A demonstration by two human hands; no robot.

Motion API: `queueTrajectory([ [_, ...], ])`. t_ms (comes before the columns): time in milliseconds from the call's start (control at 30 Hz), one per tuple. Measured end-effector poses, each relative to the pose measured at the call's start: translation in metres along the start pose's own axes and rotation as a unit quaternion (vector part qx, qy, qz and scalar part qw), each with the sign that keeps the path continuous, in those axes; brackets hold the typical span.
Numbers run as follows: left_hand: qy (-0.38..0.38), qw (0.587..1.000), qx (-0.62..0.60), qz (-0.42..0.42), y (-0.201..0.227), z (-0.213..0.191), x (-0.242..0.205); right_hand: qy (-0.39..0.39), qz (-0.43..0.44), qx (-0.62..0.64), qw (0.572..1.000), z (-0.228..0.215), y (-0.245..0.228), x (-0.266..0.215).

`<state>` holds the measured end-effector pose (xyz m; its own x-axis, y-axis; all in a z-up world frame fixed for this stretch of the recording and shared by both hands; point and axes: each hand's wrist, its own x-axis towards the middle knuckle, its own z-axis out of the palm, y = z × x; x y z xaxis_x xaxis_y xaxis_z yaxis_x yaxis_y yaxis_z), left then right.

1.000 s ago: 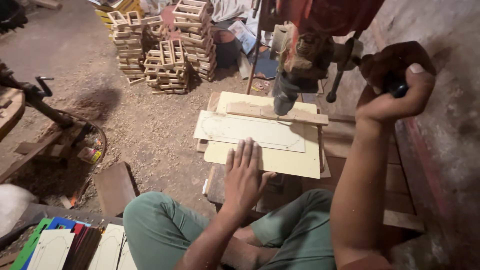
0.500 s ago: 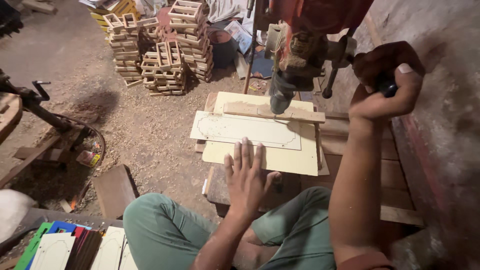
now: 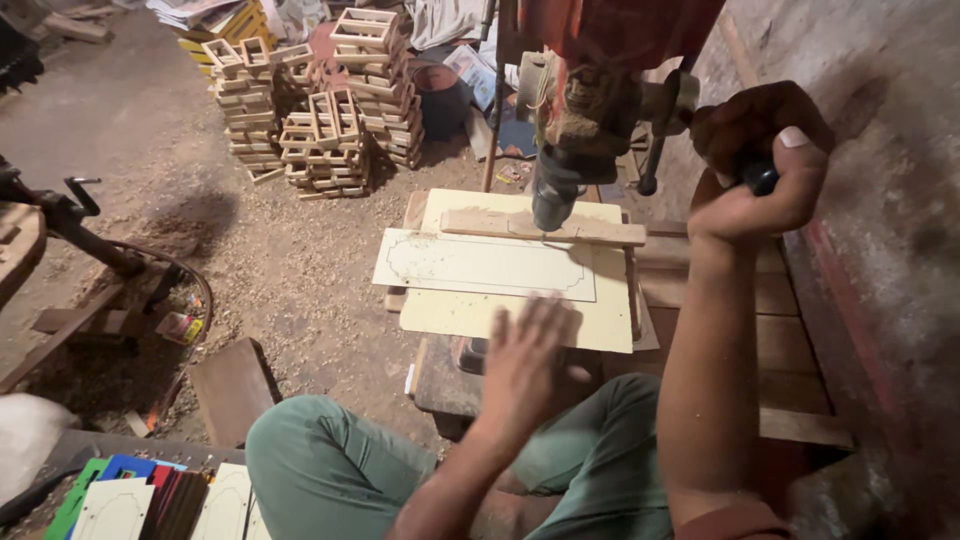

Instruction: The person operates a drill press to drill holes into a small rectangular piece of wood. They hold the wood steady with one hand and lower the drill with the other, repeating the process multiple times.

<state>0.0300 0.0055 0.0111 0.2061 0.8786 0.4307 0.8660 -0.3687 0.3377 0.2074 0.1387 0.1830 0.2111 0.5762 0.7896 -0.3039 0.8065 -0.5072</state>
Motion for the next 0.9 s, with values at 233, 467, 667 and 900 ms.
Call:
queueTrajectory([
  [233,0.024,1.000,-0.004,-0.013,0.012,0.010,0.007,-0.023,0.013,0.037,0.999,-0.003,0.002,0.003],
  [467,0.031,0.999,-0.003,-0.010,-0.003,0.006,-0.001,-0.022,0.001,0.010,1.000,-0.003,0.001,0.000],
  [667,0.025,1.000,-0.014,-0.004,-0.007,0.006,-0.001,-0.034,-0.003,0.034,0.999,-0.002,0.001,-0.001],
  [900,0.032,0.999,-0.015,-0.007,-0.005,0.008,-0.001,-0.036,-0.025,0.020,0.999,0.000,0.002,-0.003],
])
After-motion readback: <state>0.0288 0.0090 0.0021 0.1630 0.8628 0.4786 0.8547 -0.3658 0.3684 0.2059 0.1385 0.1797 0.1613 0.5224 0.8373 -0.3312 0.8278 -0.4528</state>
